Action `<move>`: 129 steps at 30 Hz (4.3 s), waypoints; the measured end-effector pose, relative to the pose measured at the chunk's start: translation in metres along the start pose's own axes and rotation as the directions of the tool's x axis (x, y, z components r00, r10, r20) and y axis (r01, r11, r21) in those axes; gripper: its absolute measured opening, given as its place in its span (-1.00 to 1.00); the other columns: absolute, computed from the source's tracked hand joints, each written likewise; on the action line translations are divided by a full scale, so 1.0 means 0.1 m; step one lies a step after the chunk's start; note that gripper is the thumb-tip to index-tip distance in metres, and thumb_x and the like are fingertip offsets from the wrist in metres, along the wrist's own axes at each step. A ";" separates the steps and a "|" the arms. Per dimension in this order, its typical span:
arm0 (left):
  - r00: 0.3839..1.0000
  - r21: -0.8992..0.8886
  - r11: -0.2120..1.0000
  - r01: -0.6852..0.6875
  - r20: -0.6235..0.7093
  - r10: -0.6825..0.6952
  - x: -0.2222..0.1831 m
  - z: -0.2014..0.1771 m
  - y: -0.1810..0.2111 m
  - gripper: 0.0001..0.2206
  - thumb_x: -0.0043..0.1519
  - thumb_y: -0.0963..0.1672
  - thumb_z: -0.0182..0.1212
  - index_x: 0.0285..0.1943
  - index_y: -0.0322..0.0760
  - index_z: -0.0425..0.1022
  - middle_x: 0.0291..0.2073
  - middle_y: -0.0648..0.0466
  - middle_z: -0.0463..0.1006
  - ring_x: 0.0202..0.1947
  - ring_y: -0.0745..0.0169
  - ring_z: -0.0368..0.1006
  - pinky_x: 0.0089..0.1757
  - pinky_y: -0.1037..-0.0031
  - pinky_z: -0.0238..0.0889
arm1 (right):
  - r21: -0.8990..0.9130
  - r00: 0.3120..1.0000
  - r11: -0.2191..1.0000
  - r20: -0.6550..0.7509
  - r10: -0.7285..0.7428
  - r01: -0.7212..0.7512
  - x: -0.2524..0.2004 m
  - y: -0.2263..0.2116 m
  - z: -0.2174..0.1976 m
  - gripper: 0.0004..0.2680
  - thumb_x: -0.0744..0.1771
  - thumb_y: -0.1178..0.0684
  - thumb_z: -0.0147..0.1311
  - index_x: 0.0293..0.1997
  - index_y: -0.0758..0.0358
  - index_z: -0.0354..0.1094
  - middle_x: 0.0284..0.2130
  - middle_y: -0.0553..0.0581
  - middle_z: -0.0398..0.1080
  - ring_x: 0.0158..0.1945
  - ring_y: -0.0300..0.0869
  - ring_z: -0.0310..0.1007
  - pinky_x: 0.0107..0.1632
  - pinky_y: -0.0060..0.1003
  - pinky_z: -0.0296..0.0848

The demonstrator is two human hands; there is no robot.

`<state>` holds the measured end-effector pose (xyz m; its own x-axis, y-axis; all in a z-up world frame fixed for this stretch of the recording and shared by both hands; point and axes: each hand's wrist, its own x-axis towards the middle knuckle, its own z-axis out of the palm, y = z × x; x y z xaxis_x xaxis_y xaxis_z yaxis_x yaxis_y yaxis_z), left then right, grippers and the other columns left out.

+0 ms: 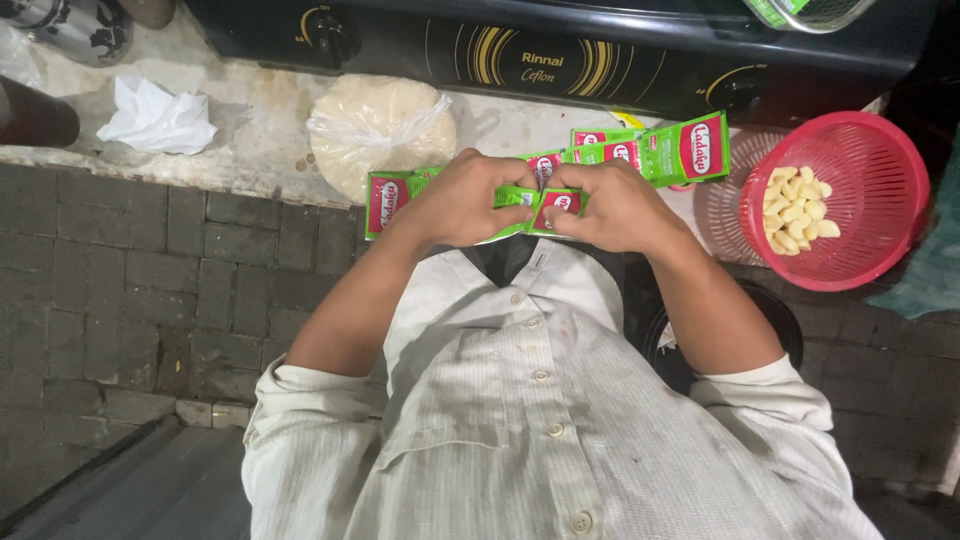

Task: Folding and stacking small green condiment packets into a metal tray.

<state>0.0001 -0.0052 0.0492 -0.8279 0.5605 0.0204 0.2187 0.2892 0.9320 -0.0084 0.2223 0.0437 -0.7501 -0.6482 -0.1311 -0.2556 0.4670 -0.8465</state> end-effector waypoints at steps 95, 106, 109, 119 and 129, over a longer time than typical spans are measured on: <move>0.998 0.297 0.953 -0.059 -0.013 0.065 -0.08 -0.08 -0.01 -0.61 0.15 -0.16 0.14 0.20 -0.15 0.33 -0.15 -0.10 0.55 -0.10 -0.30 0.50 -0.07 0.04 0.35 | 0.069 0.933 0.997 -0.361 -0.010 0.037 -0.15 0.17 0.04 -0.74 0.25 0.22 0.28 0.02 0.22 0.42 -0.56 0.15 0.43 -0.56 -0.17 0.30 -0.41 -0.34 0.25; 0.989 0.399 0.913 0.090 0.071 -0.129 -0.13 -0.07 0.01 -0.79 0.25 0.01 0.10 -0.14 -0.10 0.52 -0.54 -0.09 0.55 -0.36 -0.32 0.54 -0.20 0.04 0.39 | -0.487 0.957 0.872 -0.225 -0.182 0.051 -0.20 -0.28 -0.16 -0.56 0.24 0.01 0.31 0.22 0.24 0.29 0.06 0.27 0.35 0.15 0.12 0.30 0.05 0.02 0.28; 0.994 0.358 0.934 -0.004 0.100 -0.034 -0.11 -0.05 0.05 -0.82 0.25 -0.02 0.12 -0.14 -0.10 0.54 -0.57 -0.09 0.54 -0.37 -0.32 0.52 -0.21 0.04 0.38 | -0.556 0.974 0.823 -0.094 -0.204 0.119 -0.17 -0.48 -0.15 -0.55 0.26 -0.05 0.26 0.27 0.20 0.26 -0.02 0.26 0.45 0.11 0.11 0.39 0.13 0.11 0.17; 0.990 0.163 0.980 -0.110 0.102 0.094 -0.13 0.00 0.00 -0.81 0.28 -0.09 0.08 -0.37 -0.11 0.54 -0.80 0.06 0.34 -0.70 0.05 0.34 -0.40 0.32 0.30 | -0.177 0.989 0.980 0.134 -0.067 0.091 -0.09 -0.31 -0.12 -0.86 0.35 0.05 0.09 -0.14 0.25 0.53 -0.58 0.23 0.46 -0.51 -0.01 0.47 -0.26 -0.15 0.37; 0.992 -0.204 0.974 -0.097 0.059 0.111 -0.02 0.08 -0.16 -0.82 0.26 -0.18 0.08 -0.24 -0.25 0.64 -0.81 0.11 0.31 -0.77 0.35 0.16 -0.48 0.53 0.18 | 0.153 0.988 0.976 -0.009 -0.153 0.152 -0.08 0.15 0.06 -0.90 0.34 0.14 0.10 -0.16 0.26 0.55 -0.65 0.17 0.42 -0.66 -0.17 0.30 -0.47 -0.30 0.32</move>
<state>0.0025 -0.0053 0.0315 -0.7665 0.6340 0.1027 0.1885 0.0692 0.9796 -0.0030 0.2310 0.0287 -0.7077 -0.7065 0.0044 -0.2703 0.2650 -0.9256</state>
